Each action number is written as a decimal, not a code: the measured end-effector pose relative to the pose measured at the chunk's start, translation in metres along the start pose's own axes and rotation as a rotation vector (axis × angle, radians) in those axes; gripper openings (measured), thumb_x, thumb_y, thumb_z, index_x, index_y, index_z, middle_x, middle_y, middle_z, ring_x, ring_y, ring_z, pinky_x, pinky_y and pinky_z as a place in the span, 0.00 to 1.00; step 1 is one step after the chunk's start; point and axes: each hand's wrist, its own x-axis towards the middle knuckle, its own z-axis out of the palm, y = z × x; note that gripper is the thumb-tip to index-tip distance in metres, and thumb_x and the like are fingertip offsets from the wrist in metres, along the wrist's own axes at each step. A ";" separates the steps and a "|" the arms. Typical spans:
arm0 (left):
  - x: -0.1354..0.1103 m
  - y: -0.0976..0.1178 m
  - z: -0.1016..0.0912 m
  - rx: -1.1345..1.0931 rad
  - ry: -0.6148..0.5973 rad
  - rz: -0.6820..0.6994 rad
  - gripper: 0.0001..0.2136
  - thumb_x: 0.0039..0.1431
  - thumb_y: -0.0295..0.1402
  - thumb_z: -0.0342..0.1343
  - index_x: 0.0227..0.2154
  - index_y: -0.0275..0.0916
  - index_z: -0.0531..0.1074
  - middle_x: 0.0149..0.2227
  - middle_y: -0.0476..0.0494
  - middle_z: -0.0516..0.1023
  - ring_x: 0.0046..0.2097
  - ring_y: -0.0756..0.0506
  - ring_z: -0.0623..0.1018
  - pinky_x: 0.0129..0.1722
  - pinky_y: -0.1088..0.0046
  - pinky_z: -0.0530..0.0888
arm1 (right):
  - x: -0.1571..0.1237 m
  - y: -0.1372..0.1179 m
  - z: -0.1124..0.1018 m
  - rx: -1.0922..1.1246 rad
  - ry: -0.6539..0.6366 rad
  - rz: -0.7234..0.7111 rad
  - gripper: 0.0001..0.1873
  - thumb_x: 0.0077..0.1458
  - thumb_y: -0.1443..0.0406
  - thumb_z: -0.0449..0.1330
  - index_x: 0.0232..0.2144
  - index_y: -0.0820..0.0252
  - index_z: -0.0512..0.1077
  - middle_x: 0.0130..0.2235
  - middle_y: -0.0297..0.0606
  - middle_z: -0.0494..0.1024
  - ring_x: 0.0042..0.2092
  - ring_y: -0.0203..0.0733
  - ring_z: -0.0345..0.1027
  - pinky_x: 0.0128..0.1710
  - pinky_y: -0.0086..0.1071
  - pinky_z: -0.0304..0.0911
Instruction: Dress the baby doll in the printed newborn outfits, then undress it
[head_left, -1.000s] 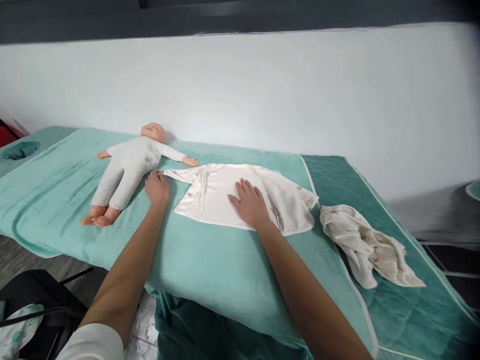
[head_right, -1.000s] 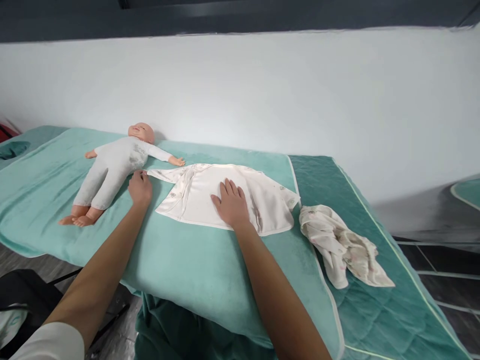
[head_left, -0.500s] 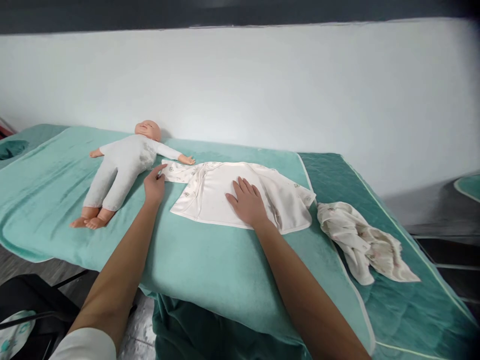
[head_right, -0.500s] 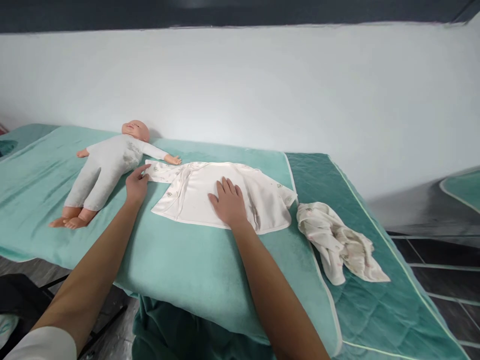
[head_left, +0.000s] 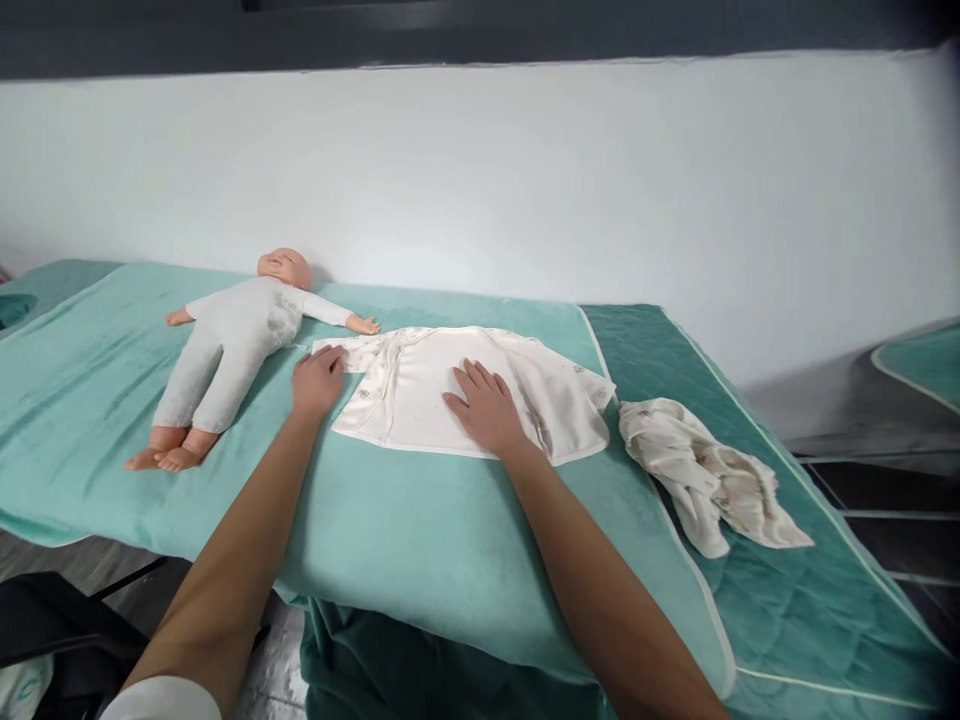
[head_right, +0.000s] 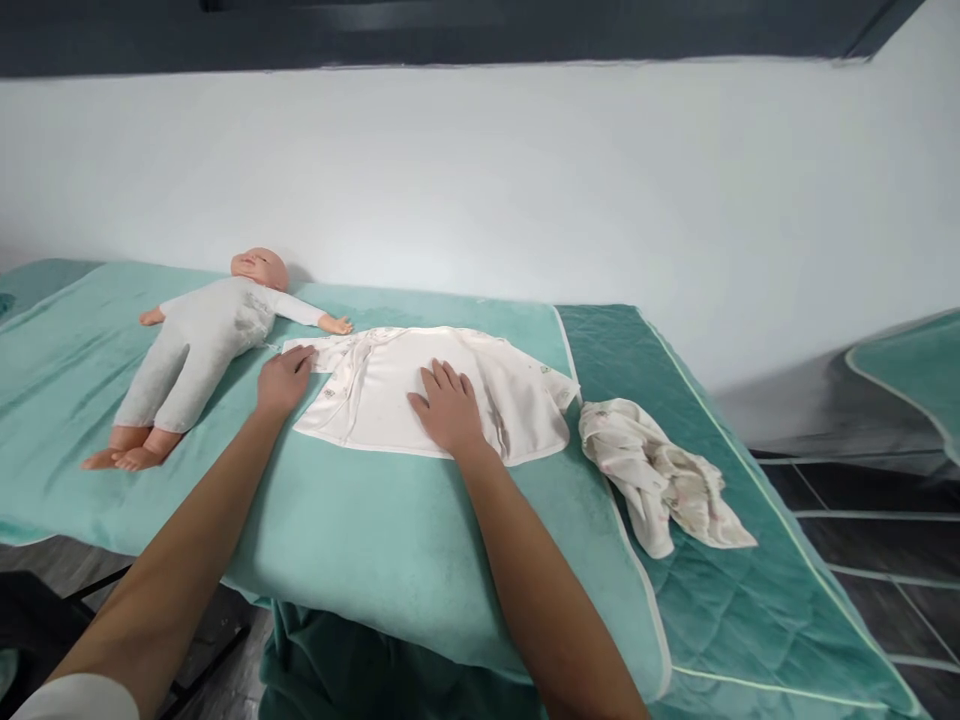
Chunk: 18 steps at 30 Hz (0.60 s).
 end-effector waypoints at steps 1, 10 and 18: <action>0.000 0.000 0.001 0.025 -0.002 -0.021 0.16 0.65 0.32 0.47 0.48 0.45 0.78 0.58 0.42 0.78 0.64 0.41 0.72 0.65 0.56 0.61 | 0.000 0.004 -0.005 0.098 0.029 0.008 0.28 0.68 0.55 0.49 0.65 0.59 0.65 0.70 0.44 0.60 0.72 0.49 0.51 0.71 0.49 0.47; 0.005 0.001 0.002 0.072 -0.011 -0.095 0.17 0.66 0.32 0.46 0.52 0.43 0.75 0.64 0.41 0.72 0.68 0.40 0.66 0.68 0.51 0.55 | 0.006 0.141 -0.053 0.115 0.596 0.404 0.25 0.58 0.63 0.54 0.55 0.69 0.71 0.56 0.58 0.75 0.58 0.57 0.67 0.59 0.52 0.62; 0.004 -0.001 0.000 0.115 -0.043 -0.113 0.18 0.68 0.35 0.45 0.55 0.43 0.74 0.65 0.44 0.71 0.69 0.42 0.65 0.69 0.55 0.56 | -0.002 0.179 -0.034 -0.103 0.425 0.464 0.25 0.56 0.72 0.48 0.53 0.66 0.73 0.57 0.57 0.73 0.61 0.56 0.64 0.61 0.51 0.58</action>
